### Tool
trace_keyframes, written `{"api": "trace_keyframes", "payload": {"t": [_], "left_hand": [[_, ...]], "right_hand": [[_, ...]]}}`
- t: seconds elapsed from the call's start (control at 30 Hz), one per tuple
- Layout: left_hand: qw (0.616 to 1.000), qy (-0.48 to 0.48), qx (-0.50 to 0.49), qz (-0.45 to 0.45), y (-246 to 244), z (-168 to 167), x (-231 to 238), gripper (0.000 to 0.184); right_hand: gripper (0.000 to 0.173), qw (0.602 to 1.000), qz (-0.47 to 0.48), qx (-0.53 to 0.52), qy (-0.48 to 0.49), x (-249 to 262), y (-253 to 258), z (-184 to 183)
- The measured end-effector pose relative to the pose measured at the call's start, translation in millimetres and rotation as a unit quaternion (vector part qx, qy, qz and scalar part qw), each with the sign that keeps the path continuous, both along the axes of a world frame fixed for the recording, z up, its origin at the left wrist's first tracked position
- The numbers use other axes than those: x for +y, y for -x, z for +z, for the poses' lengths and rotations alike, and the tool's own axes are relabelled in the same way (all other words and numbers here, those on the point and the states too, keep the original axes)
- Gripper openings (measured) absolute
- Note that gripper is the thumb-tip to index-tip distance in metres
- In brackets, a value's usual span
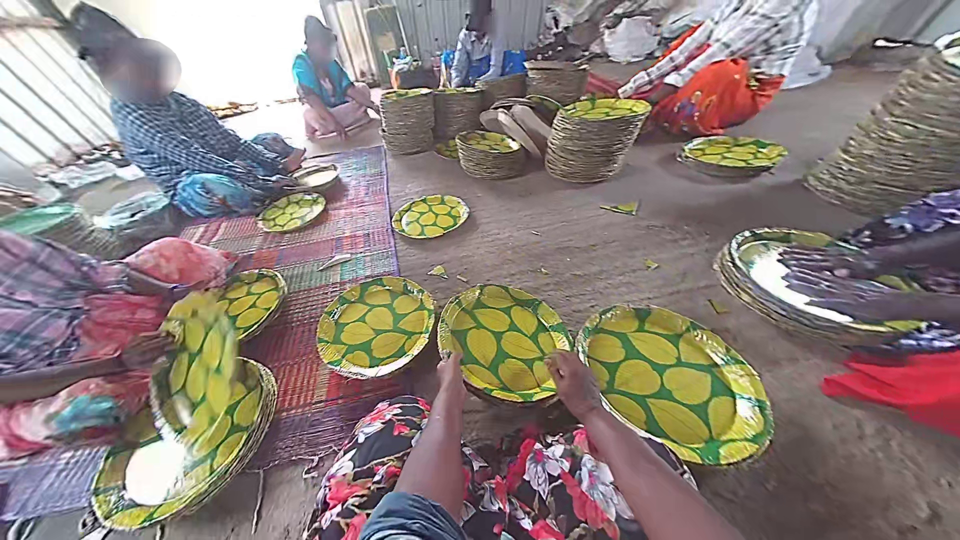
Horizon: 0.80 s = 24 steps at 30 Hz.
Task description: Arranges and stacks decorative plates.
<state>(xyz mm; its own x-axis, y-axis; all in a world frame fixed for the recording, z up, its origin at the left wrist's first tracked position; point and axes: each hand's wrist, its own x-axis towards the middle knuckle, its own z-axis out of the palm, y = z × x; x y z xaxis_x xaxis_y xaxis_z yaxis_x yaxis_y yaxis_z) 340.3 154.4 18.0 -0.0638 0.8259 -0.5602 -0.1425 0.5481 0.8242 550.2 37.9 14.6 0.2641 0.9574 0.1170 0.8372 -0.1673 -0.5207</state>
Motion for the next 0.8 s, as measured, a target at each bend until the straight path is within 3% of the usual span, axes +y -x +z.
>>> {"api": "trace_keyframes", "payload": {"t": [0.13,0.27,0.4,0.47,0.6,0.63,0.7,0.8], "left_hand": [[0.991,-0.076,-0.057,0.09,4.0,39.9,0.4,0.033],[0.963,-0.093,-0.119,0.224,33.6,73.5,13.3,0.047],[0.962,-0.031,-0.146,0.231,58.2,47.4,31.7,0.054],[0.982,0.011,-0.131,0.137,49.8,37.6,24.9,0.054],[0.987,0.01,-0.065,-0.146,13.1,30.1,8.6,0.052],[0.976,0.003,-0.03,-0.214,3.8,26.0,3.9,0.051],[0.936,-0.011,0.042,-0.35,-7.3,20.2,-4.6,0.052],[0.855,-0.025,0.164,-0.491,-16.3,10.2,-14.5,0.052]], "right_hand": [[0.032,0.977,-0.095,-0.016,-0.19,-2.6,-9.5,0.9],[0.035,0.976,-0.128,-0.003,-0.175,-5.4,-11.4,4.2],[0.033,0.982,-0.14,-0.007,-0.123,-1.4,-12.2,0.1],[0.035,0.982,-0.18,-0.019,-0.057,1.6,-13.2,0.2],[0.069,0.953,-0.254,-0.003,0.165,2.4,-18.3,-1.6],[0.068,0.944,-0.252,-0.01,0.215,1.7,-19.9,-3.7],[0.051,0.927,-0.242,-0.048,0.282,3.7,-20.0,-3.9],[0.04,0.92,-0.248,-0.079,0.293,5.6,-19.9,-7.6]]}}
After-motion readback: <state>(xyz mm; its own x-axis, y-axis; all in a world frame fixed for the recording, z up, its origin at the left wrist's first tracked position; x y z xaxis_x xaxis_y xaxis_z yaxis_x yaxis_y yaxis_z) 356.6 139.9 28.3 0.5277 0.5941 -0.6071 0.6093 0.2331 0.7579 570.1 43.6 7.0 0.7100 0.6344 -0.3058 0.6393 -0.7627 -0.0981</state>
